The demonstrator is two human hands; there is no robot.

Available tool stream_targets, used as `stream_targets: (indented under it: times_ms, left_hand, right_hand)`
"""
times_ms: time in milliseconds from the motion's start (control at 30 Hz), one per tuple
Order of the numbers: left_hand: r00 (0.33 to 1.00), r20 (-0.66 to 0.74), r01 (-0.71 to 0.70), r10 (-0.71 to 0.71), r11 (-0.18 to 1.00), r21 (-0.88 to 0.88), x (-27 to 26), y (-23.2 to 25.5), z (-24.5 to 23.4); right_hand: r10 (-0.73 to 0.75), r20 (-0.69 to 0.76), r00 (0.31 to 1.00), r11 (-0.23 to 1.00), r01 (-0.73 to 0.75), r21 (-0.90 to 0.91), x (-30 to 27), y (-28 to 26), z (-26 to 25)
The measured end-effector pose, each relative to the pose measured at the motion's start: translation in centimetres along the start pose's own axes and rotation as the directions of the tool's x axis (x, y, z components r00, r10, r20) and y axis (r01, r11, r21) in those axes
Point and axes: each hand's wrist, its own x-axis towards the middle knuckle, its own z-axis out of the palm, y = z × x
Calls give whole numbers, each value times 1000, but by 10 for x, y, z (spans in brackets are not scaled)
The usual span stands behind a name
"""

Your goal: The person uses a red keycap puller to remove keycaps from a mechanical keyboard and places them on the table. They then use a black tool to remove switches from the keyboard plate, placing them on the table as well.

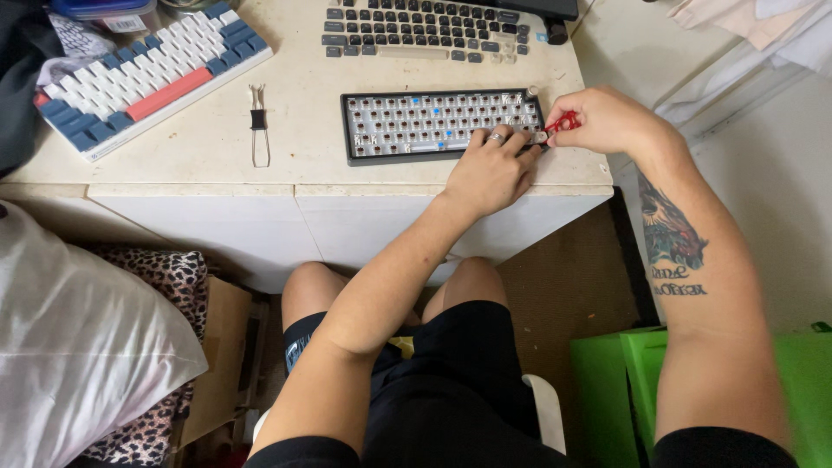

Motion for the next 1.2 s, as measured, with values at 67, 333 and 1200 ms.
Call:
stream_targets:
  times_ms: [67, 333, 1200]
  left_hand:
    - [1000, 10, 1, -1, 1000, 12, 0, 0, 0]
    - [1000, 23, 12, -12, 1000, 5, 0, 1, -1]
    - [874, -124, 359, -469, 796, -487, -7, -73, -47]
  right_hand:
    - [56, 2, 998, 994, -56, -90, -2, -7, -2]
    - [-50, -94, 994, 999, 48, -23, -6, -5, -18]
    - [-498, -500, 709, 837, 543, -63, 43, -39, 59]
